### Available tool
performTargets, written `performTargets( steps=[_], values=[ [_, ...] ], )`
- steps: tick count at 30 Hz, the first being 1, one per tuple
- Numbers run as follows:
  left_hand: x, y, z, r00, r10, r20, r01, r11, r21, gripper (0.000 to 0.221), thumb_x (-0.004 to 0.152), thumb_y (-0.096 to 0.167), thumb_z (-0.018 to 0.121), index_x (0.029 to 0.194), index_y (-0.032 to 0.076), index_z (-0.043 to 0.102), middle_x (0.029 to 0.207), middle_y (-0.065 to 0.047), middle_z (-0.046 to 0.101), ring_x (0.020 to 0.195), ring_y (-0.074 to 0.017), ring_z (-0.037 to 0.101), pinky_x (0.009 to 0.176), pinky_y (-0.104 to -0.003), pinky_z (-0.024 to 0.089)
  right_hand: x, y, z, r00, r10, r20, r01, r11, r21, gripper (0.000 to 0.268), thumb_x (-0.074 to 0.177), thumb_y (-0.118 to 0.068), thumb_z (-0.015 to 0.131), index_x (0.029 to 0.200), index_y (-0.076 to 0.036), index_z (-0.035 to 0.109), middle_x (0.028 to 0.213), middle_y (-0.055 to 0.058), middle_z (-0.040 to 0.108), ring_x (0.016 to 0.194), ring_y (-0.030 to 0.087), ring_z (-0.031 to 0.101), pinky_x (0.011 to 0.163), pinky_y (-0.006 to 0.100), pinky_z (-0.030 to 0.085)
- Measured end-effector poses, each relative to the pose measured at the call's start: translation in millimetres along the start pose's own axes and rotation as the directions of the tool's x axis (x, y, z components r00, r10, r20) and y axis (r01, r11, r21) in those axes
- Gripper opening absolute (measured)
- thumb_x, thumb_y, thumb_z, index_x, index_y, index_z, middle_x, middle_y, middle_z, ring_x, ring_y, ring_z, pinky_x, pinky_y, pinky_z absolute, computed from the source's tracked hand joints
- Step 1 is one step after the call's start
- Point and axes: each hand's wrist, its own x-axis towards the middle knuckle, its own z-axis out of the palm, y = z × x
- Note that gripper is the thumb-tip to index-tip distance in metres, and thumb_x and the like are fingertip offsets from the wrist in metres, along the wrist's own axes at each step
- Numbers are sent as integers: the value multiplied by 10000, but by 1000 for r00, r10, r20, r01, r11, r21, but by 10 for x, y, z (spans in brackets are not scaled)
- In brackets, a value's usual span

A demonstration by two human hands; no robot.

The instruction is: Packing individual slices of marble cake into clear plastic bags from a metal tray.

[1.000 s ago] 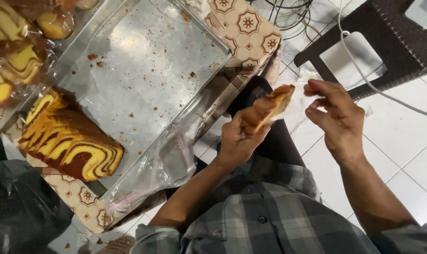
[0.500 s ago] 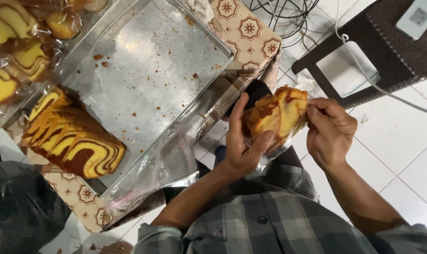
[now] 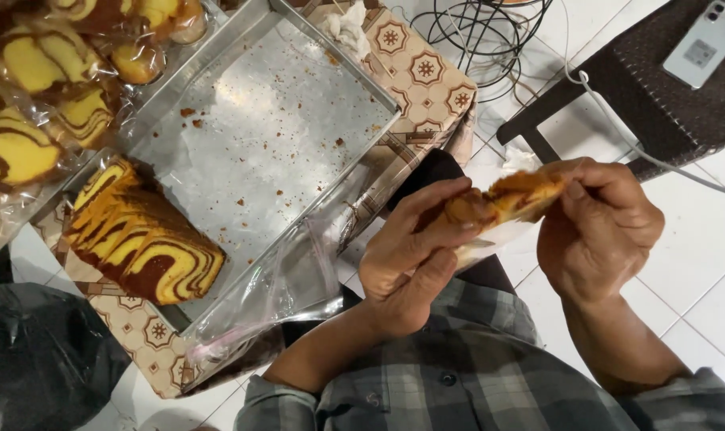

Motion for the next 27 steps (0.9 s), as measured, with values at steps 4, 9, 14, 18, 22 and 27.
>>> performTargets(
  steps=[4,9,14,18,22,27],
  values=[
    [-76,84,-10,997,-48,66,59,984,-166,226,1092,78,540,1290,36,641,1529,-161,482,1358,-247,594,1218,-393,560,-32,-84,-45,986,-109,123,126,982,-143,217,1041,128,474,1120,-7,624,1060,124,686,975,217,742,932,254,645],
    [-44,67,11,1000,-21,21,21,1000,-8,210,1091,108,558,1266,32,643,1416,-121,607,1239,-204,654,1098,-329,585,53,-77,18,988,-40,152,51,996,-69,222,1074,86,451,1107,-31,637,1014,114,699,937,205,737,898,259,664],
    [-63,150,84,982,-35,-183,32,999,-18,201,1094,41,519,1249,-68,587,1362,-211,588,1157,-249,678,994,-337,671,107,-114,286,989,115,92,-114,993,-16,219,1018,125,460,1003,-41,603,1014,105,668,1009,240,700,1025,345,585],
    [38,-294,299,855,325,-403,-208,929,308,194,1000,-55,597,1156,-125,689,1128,-295,707,978,-338,732,810,-462,641,89,548,165,947,295,-130,-319,917,-240,290,1025,-181,461,1192,-51,661,1183,57,644,1127,161,579,915,310,443],
    [-84,-873,572,918,380,-113,-155,606,780,202,1032,81,532,1096,-57,665,956,-227,612,834,-411,661,770,-459,579,-92,1053,-328,578,816,-1,-765,542,348,540,1045,-481,463,1242,-17,657,1073,94,691,901,264,671,817,361,604],
    [-494,-1765,923,961,241,134,-235,466,853,418,974,186,565,1285,-93,582,1066,-286,633,991,-473,684,929,-558,551,-225,1461,-897,537,665,519,-840,365,402,834,1037,-630,299,1448,79,452,1498,323,512,1396,475,483,1088,664,356]
  ],
)
